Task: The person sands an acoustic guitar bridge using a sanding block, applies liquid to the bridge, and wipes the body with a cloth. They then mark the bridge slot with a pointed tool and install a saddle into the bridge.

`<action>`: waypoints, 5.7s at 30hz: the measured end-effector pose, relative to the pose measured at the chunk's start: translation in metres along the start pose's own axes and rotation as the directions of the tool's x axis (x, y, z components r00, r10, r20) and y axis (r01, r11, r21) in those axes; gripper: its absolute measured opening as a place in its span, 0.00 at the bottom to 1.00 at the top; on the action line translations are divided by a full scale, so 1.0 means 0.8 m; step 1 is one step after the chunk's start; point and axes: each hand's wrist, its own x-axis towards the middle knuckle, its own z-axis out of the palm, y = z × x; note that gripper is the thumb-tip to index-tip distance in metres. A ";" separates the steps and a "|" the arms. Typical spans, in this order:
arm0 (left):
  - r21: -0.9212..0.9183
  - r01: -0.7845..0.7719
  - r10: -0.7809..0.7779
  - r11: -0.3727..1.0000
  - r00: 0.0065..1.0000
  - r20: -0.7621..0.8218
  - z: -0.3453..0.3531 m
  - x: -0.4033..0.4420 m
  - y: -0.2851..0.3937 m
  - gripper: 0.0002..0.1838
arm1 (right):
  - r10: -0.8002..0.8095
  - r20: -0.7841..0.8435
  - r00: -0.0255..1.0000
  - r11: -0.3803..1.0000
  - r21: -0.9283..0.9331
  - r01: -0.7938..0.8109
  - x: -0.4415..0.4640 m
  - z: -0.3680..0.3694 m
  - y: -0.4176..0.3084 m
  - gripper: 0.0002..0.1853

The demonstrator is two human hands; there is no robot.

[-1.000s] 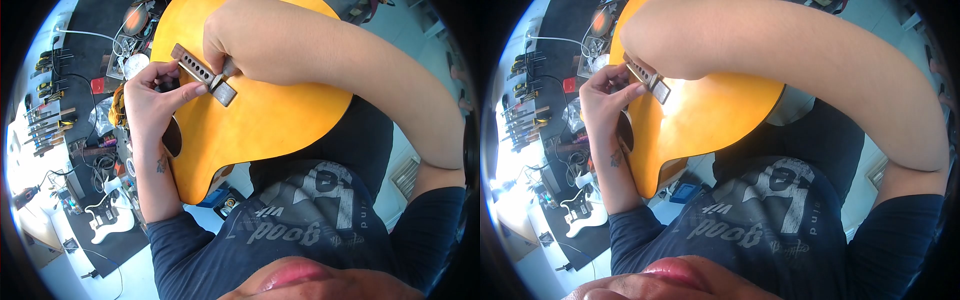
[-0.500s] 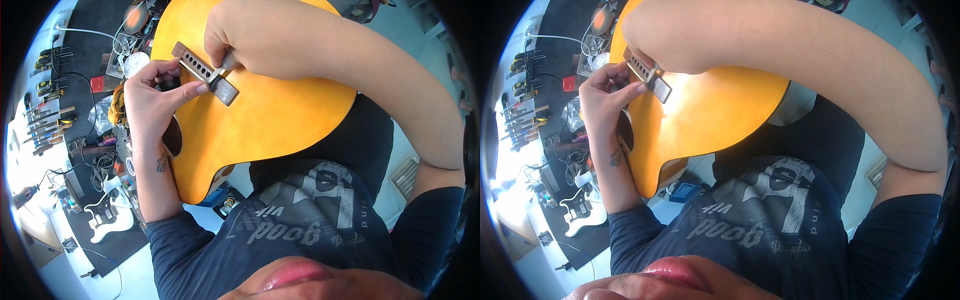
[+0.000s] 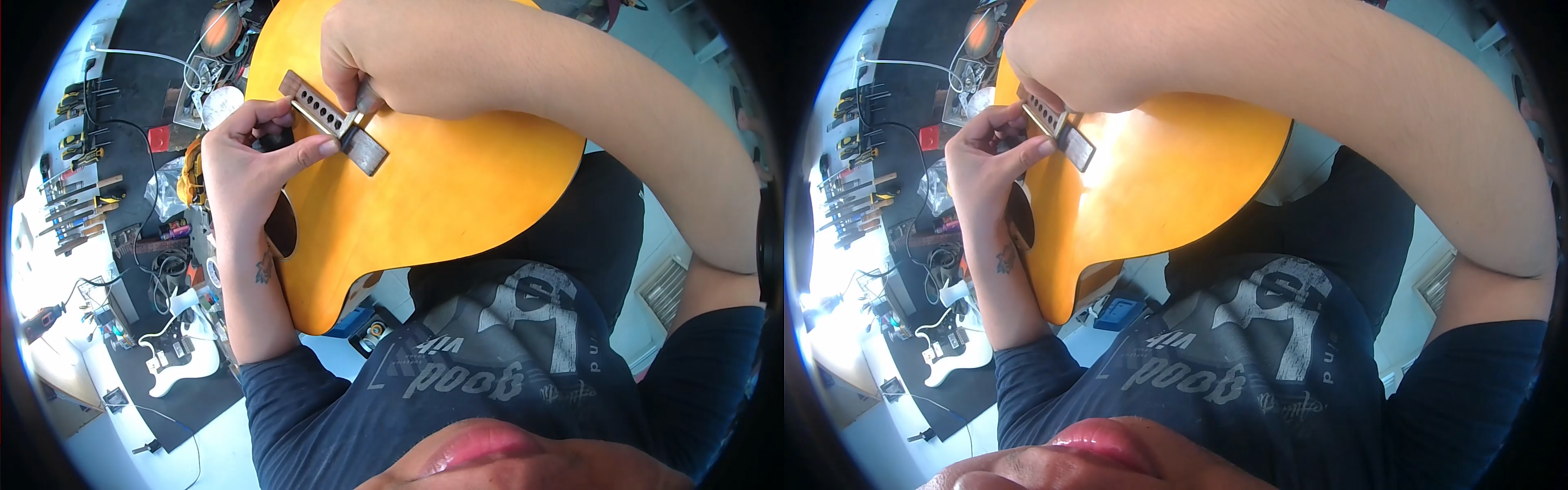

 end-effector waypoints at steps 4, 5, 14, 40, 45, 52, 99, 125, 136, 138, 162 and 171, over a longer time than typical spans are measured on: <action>-0.021 0.010 -0.010 1.000 1.000 0.004 0.001 0.000 0.000 0.31 | 0.004 0.007 1.000 1.000 0.016 -0.004 0.002 0.002 0.003 0.12; -0.014 0.010 -0.010 1.000 1.000 0.003 0.001 0.001 0.001 0.31 | 0.007 0.005 1.000 1.000 0.027 -0.007 0.002 0.001 0.004 0.12; 0.003 -0.022 0.022 1.000 1.000 -0.003 0.000 0.001 0.002 0.31 | -0.023 -0.008 1.000 0.989 0.146 0.024 -0.010 -0.010 0.005 0.13; -0.002 -0.002 0.002 1.000 1.000 0.004 0.001 0.002 0.004 0.29 | 0.042 -0.224 0.974 0.962 -0.254 -0.100 0.068 0.015 0.011 0.12; 0.014 0.006 -0.006 1.000 1.000 0.022 0.001 0.001 0.006 0.29 | 0.141 -0.183 0.973 0.957 -0.227 -0.181 0.066 0.011 0.004 0.12; -0.017 -0.016 0.016 1.000 1.000 0.012 0.000 0.003 0.000 0.29 | 0.046 -0.188 0.981 0.972 -0.217 -0.088 0.068 0.017 0.015 0.12; -0.003 -0.001 0.001 1.000 1.000 0.021 0.000 0.001 0.006 0.26 | 0.020 -0.244 0.970 0.995 -0.089 -0.043 0.055 0.027 0.019 0.11; -0.029 0.019 -0.019 0.999 1.000 0.018 -0.002 0.004 0.000 0.31 | 0.104 -0.134 0.986 0.990 0.107 -0.090 0.022 0.019 0.003 0.11; -0.017 0.018 -0.018 1.000 1.000 0.013 -0.004 0.003 0.000 0.33 | 0.102 -0.110 0.989 0.979 0.186 -0.080 -0.004 0.018 -0.006 0.10; -0.006 0.011 -0.011 1.000 1.000 0.008 -0.004 0.004 -0.003 0.33 | 0.097 -0.118 0.988 0.979 0.190 -0.074 -0.004 0.019 -0.005 0.10; 0.043 -0.035 0.034 0.998 0.999 0.030 -0.001 -0.007 0.014 0.35 | 0.407 -0.507 0.760 0.801 0.597 -0.030 -0.094 0.022 0.009 0.08; -0.056 -0.059 0.057 0.997 0.998 -0.027 -0.002 -0.015 0.010 0.37 | 0.448 -0.434 0.782 0.775 0.624 -0.097 -0.091 0.031 0.008 0.09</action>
